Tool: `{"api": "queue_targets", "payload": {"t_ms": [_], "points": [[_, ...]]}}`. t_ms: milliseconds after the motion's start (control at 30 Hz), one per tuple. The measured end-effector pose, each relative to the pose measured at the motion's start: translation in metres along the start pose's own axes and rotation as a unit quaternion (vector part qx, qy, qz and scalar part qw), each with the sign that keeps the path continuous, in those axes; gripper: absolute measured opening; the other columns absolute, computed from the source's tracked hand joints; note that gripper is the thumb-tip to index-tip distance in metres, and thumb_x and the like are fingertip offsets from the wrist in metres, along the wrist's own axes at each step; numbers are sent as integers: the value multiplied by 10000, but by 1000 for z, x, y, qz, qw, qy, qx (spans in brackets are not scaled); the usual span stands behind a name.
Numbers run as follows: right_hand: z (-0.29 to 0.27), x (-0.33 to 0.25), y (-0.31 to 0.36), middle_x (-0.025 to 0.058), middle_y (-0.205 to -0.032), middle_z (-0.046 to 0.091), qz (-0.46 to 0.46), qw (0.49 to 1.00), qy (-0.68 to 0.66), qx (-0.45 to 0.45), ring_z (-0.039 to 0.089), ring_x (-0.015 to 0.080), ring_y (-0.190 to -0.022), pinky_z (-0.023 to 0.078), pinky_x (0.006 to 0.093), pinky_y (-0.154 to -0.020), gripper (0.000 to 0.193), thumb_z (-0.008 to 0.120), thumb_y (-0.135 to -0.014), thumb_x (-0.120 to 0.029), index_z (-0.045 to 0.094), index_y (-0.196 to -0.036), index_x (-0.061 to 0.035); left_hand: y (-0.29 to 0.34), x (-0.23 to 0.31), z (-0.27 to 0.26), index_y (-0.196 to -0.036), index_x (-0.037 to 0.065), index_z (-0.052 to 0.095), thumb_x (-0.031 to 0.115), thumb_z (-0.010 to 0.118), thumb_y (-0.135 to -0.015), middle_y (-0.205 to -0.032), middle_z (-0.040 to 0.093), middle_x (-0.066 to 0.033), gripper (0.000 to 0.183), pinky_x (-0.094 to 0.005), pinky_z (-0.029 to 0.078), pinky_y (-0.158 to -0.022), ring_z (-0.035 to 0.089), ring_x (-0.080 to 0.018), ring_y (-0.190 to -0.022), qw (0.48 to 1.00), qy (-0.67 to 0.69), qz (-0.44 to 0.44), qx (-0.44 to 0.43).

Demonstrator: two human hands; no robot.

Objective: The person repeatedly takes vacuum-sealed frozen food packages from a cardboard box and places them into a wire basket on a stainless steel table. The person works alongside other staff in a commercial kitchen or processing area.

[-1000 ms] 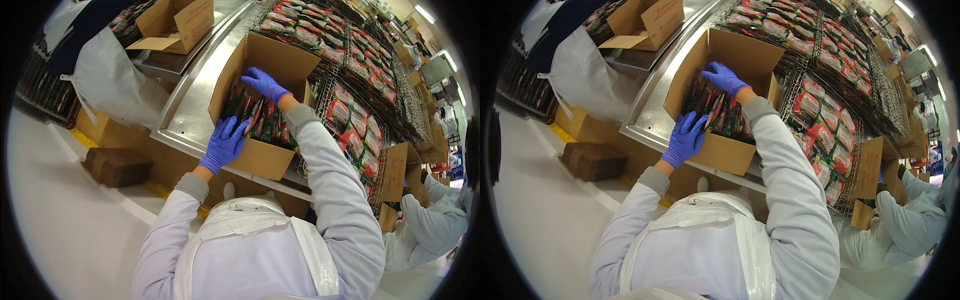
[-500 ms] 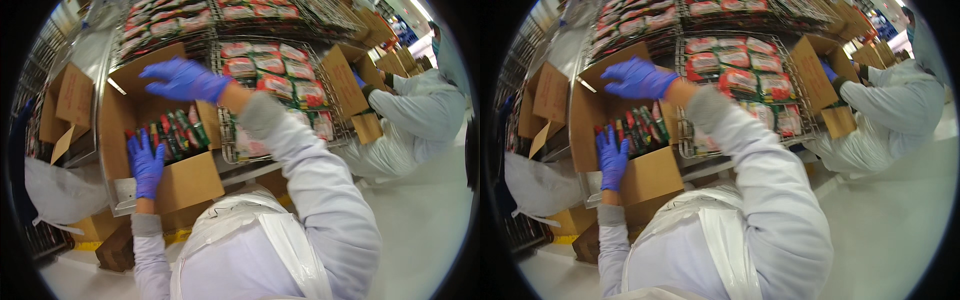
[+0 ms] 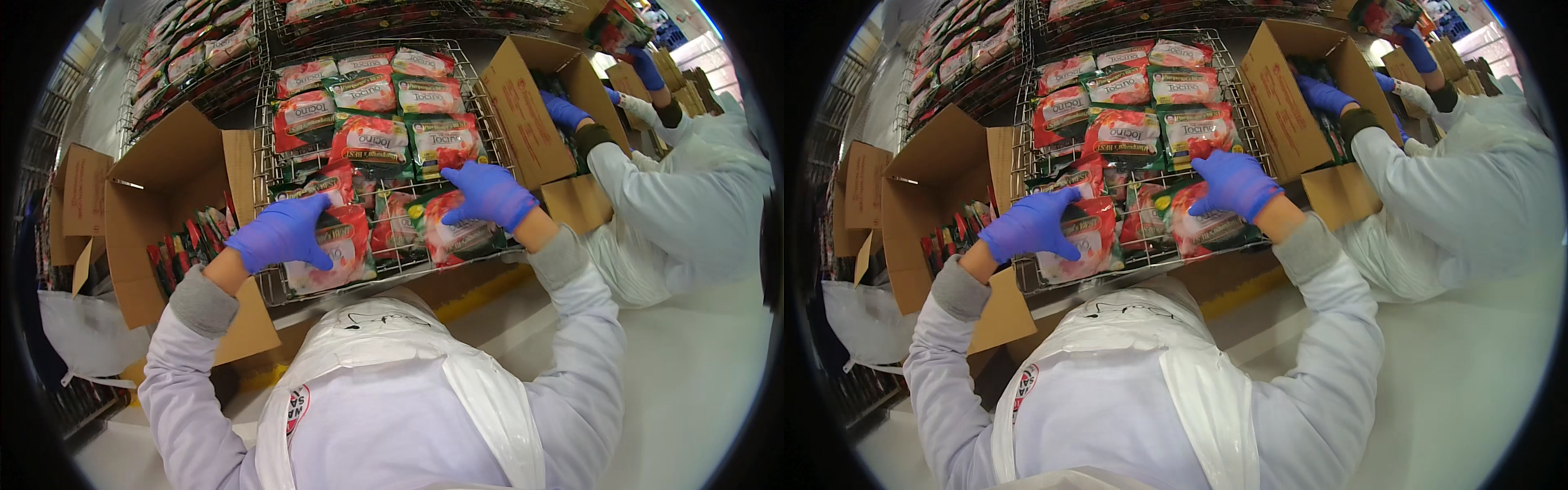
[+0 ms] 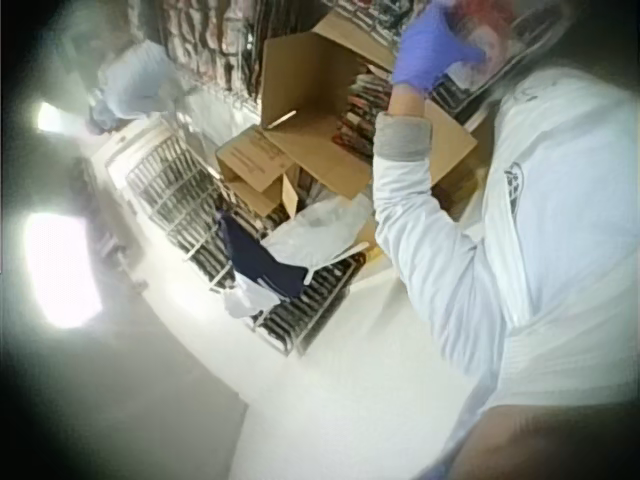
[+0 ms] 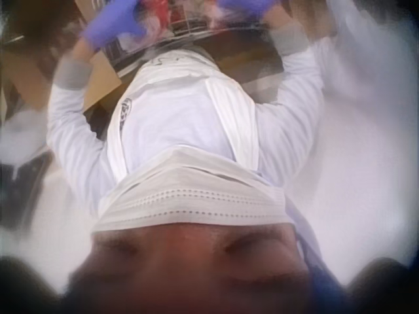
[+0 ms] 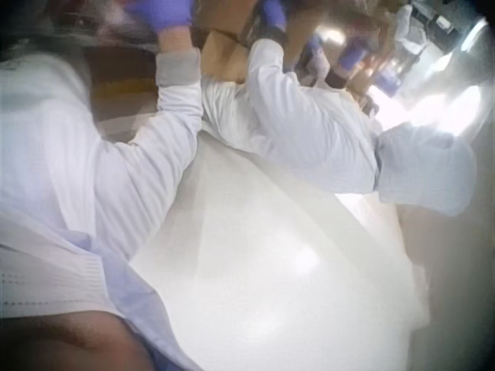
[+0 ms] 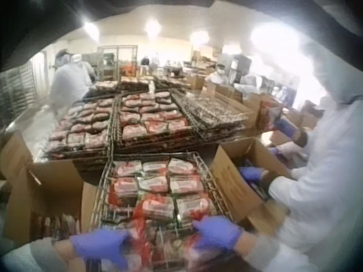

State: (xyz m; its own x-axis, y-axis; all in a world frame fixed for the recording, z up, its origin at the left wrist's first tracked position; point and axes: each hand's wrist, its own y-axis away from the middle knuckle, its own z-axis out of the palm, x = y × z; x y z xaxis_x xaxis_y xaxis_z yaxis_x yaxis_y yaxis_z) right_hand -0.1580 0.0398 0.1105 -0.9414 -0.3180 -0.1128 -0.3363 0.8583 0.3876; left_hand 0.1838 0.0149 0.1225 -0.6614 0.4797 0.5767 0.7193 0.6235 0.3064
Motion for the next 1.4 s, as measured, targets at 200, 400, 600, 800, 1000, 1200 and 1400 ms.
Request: {"api": "queue_targets", "payload": {"t_ms": [200, 400, 600, 800, 1000, 1200, 1400], "points": [[26, 19, -21, 177, -1026, 630, -238, 962, -119, -65, 624, 346, -954, 498, 415, -791, 953, 856, -500, -530, 515, -1196, 26, -18, 28, -40, -969, -16, 681, 378, 827, -589, -845, 652, -208, 566, -376, 515, -751, 649, -309, -801, 994, -4, -78, -70], [-16, 6, -15, 191, -800, 672, -207, 953, -124, -182, 662, 368, -780, 529, 427, -716, 594, 838, -547, -483, 648, -871, -22, -45, -31, -22, -914, 14, 701, 375, 840, -589, -1042, 611, -195, 505, -355, 515, -775, 624, -309, -911, 991, 73, -107, -22], [-21, 66, -78, 220, -1087, 623, -216, 974, -56, -25, 615, 352, -1001, 495, 421, -838, 771, 818, -559, -555, 639, -1059, 3, -3, 58, -6, -1016, 112, 702, 335, 819, -617, -1009, 580, -180, 472, -416, 508, -833, 599, -343, -913, 987, -153, -42, 7], [-24, 77, -115, 205, -1411, 387, -150, 984, 17, -94, 457, 331, -1260, 425, 398, -1015, 1007, 793, -563, -635, 520, -1346, -64, 20, 63, 16, -955, 141, 715, 316, 796, -652, -1012, 587, -145, 359, -411, 527, -765, 617, -312, -896, 980, -168, -49, 89], [-28, 87, -132, 196, -1394, 406, -114, 969, -105, -192, 466, 327, -1230, 377, 365, -1052, 904, 818, -601, -563, 562, -1218, 46, 40, 50, 26, -953, 102, 707, 285, 814, -644, -1043, 597, -144, 375, -398, 536, -758, 631, -314, -903, 974, -87, -67, 200], [-22, 88, -119, 172, -1355, 452, -133, 981, -119, -75, 479, 304, -1231, 382, 343, -1053, 945, 866, -607, -433, 467, -1315, 50, 58, 27, 35, -999, 71, 700, 244, 850, -610, -1080, 606, -155, 451, -375, 534, -788, 633, -334, -917, 945, 12, -66, 321], [-20, 76, -112, 155, -1268, 492, -134, 982, -93, -100, 554, 312, -1116, 477, 396, -904, 781, 830, -626, -445, 576, -1275, -92, 55, 16, 36, -1012, 44, 688, 262, 857, -609, -1115, 599, -166, 488, -376, 519, -822, 619, -330, -964, 939, 41, -21, 340]]}}
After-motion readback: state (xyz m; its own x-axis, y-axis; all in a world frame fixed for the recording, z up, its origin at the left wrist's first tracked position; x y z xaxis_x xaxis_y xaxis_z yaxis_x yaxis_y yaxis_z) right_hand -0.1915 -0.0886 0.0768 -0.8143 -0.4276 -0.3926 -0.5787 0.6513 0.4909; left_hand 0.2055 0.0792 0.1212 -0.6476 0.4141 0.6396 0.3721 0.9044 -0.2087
